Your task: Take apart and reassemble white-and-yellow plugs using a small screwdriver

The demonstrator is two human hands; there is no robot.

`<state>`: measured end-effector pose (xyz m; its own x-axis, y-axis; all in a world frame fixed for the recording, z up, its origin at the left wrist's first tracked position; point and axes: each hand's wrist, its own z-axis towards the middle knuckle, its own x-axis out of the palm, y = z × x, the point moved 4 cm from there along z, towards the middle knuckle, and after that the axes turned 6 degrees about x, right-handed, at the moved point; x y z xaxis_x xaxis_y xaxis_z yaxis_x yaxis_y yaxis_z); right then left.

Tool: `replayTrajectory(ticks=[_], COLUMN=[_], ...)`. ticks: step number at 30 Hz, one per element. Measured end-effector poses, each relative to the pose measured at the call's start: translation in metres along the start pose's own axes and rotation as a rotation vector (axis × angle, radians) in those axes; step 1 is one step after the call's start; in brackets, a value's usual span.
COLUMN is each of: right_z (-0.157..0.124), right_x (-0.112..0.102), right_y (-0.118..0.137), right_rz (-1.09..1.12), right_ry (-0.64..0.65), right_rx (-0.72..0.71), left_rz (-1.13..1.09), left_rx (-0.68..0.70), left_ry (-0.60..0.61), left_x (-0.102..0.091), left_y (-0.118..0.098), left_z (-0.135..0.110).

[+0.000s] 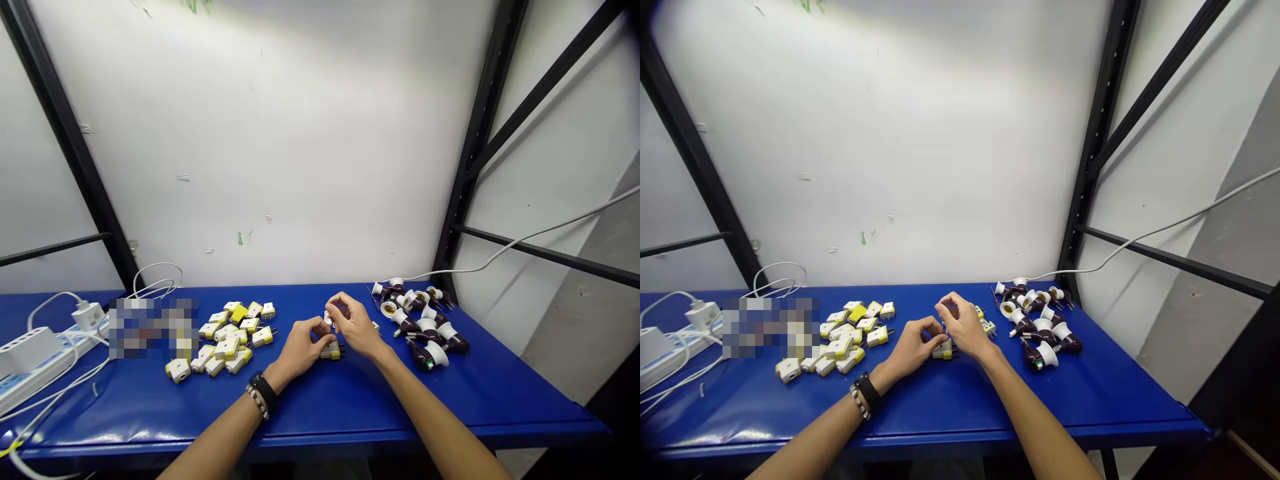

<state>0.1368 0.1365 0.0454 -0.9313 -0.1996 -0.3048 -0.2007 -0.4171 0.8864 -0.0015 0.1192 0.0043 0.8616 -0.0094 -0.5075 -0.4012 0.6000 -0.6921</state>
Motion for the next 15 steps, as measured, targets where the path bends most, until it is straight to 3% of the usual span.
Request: replayTrajectory(ticks=[4,7,10,15], right_z=[-0.0003,-0.0011,-0.0011,0.0009], right_x=[0.0035,0.0054,0.0044,-0.0002], right_y=[0.0039,0.0024,0.0006,-0.0017], right_rz=[0.067,0.09,0.061,0.087], right_ry=[0.076,0.119,0.08,0.012], right_rx=[-0.003,0.015,0.004,-0.018], left_rz=[-0.007,0.004,0.02,0.181], left_rx=[0.039,0.016,0.008,0.047], left_ry=[0.066,0.001,-0.029,0.113], left_x=[0.003,0.0031,0.0019,-0.0032], left_y=[0.0001,0.0025,0.0026,0.0016], left_z=[-0.0015,-0.0014,-0.0016,-0.0083])
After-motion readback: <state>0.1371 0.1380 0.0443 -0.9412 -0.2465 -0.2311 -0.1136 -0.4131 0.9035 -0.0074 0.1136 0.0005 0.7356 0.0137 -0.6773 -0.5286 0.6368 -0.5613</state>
